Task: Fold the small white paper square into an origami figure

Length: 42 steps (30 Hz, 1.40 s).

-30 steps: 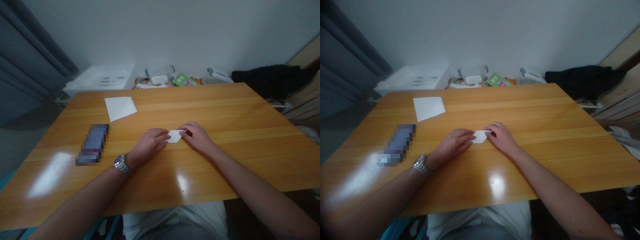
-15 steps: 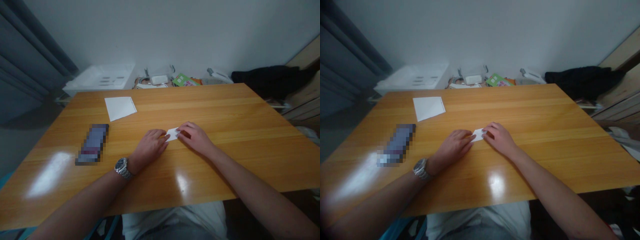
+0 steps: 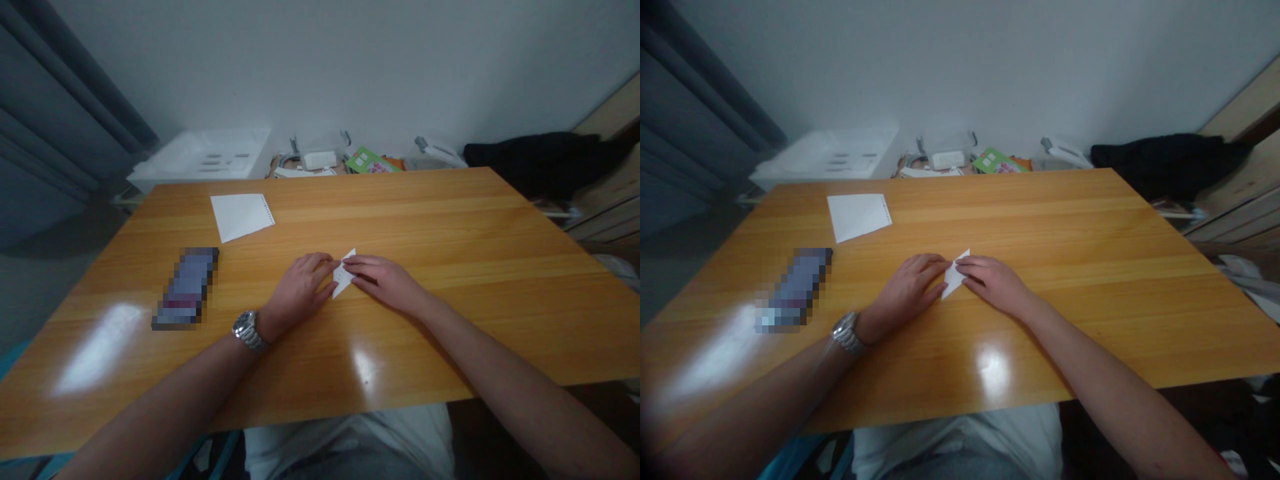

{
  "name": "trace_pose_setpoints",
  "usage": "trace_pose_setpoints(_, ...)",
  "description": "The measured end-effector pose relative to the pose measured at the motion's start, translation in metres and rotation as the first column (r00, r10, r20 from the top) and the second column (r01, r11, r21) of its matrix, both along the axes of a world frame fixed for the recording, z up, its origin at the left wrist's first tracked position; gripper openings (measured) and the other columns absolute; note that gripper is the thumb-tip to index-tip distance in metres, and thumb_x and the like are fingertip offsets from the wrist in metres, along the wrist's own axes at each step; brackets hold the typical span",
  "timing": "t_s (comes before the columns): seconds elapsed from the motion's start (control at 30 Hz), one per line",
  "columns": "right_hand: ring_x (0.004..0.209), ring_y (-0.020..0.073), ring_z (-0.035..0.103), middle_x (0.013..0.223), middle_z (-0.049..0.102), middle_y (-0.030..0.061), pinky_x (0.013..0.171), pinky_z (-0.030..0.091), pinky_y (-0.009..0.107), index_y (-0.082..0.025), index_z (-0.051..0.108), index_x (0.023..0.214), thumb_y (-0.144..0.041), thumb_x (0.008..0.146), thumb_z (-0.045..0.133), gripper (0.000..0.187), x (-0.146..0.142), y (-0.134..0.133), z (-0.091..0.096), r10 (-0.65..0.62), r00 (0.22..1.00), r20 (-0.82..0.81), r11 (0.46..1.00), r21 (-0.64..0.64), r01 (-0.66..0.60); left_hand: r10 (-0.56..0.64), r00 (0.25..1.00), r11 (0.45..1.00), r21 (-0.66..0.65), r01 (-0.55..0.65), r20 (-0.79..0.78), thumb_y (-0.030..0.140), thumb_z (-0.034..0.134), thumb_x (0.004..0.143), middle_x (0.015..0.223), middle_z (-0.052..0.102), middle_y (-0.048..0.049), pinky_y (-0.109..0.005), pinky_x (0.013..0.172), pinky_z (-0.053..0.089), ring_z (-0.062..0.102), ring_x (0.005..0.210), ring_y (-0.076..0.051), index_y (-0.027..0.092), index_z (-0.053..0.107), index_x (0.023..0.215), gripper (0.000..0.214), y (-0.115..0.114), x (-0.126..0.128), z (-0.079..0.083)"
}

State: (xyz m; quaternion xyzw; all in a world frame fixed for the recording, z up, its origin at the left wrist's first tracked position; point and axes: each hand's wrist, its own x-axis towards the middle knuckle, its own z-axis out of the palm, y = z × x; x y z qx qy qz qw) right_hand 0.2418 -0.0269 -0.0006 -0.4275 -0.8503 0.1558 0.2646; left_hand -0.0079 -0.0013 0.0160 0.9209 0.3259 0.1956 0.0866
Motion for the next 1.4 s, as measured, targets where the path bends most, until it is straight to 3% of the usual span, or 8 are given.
trace_pose_setpoints(0.17,0.130,0.0252,0.061,0.139,0.067,0.0088,0.111,0.050,0.050,-0.027,0.068,0.133,-0.020,0.099,0.057,0.036,0.000,-0.001,0.001,0.014,1.000,-0.014,1.000,-0.026,-0.014,-0.006,1.000,1.000,-0.008,0.006,-0.016,0.037,0.056,0.100,0.144,0.054,-0.0132,-0.048,0.113,0.043,0.052,0.132,-0.028,0.021,0.057,0.139,0.042,0.002,-0.003,-0.003)
trace_pose_setpoints(0.47,0.133,0.0257,0.058,0.143,0.062,0.0109,0.112,0.049,0.048,-0.026,0.067,0.134,-0.028,0.100,0.056,0.035,0.001,-0.003,-0.003,-0.019,1.000,0.005,0.999,-0.038,0.019,0.049,0.997,0.998,0.047,-0.046,-0.057,0.043,0.063,0.096,0.136,0.060,-0.0154,-0.050,0.111,0.044,0.054,0.128,-0.031,0.015,0.064,0.125,0.040,-0.005,0.003,0.003)
trace_pose_setpoints(0.7,0.132,0.0240,0.059,0.143,0.062,0.0086,0.111,0.049,0.046,-0.029,0.064,0.136,-0.025,0.100,0.057,0.037,-0.002,-0.004,0.004,0.016,1.000,-0.011,0.999,-0.048,-0.017,-0.016,1.000,0.999,0.031,0.016,-0.004,0.037,0.059,0.100,0.139,0.060,-0.0111,-0.046,0.111,0.045,0.056,0.127,-0.027,0.020,0.060,0.136,0.040,-0.006,0.003,0.000)
trace_pose_setpoints(0.97,0.130,0.0258,0.060,0.140,0.063,0.0103,0.110,0.050,0.049,-0.027,0.067,0.132,-0.027,0.100,0.058,0.033,-0.001,-0.003,0.001,0.000,1.000,-0.021,0.999,-0.042,-0.001,0.032,0.994,0.999,-0.023,-0.030,0.108,0.035,0.056,0.101,0.120,0.069,-0.0090,-0.041,0.099,0.052,0.063,0.110,-0.023,0.017,0.070,0.103,0.023,0.000,0.003,0.000)
trace_pose_setpoints(1.1,0.130,0.0263,0.060,0.140,0.062,0.0109,0.110,0.050,0.050,-0.027,0.067,0.131,-0.028,0.100,0.058,0.032,-0.002,-0.003,0.002,-0.001,1.000,-0.015,0.999,-0.048,0.000,0.051,0.992,0.998,-0.036,-0.047,0.112,0.033,0.057,0.101,0.118,0.068,-0.0089,-0.041,0.096,0.052,0.064,0.107,-0.023,0.017,0.070,0.097,0.021,0.003,0.003,0.000)
trace_pose_setpoints(1.23,0.129,0.0258,0.059,0.139,0.063,0.0116,0.110,0.049,0.048,-0.025,0.065,0.133,-0.032,0.101,0.057,0.033,-0.002,-0.003,0.004,0.025,1.000,-0.016,0.999,-0.047,-0.026,0.031,0.995,0.998,-0.055,-0.026,0.090,0.028,0.058,0.099,0.121,0.067,-0.0089,-0.042,0.099,0.051,0.062,0.111,-0.024,0.018,0.069,0.106,0.016,0.003,0.001,-0.002)
trace_pose_setpoints(1.4,0.128,0.0263,0.059,0.138,0.062,0.0127,0.109,0.049,0.049,-0.025,0.065,0.131,-0.033,0.102,0.055,0.032,-0.003,-0.003,0.007,0.059,0.997,-0.051,0.997,-0.043,-0.061,0.024,0.999,1.000,-0.020,-0.023,0.031,0.028,0.059,0.099,0.135,0.061,-0.0108,-0.047,0.108,0.047,0.057,0.124,-0.026,0.021,0.065,0.128,0.031,0.003,-0.005,-0.007)
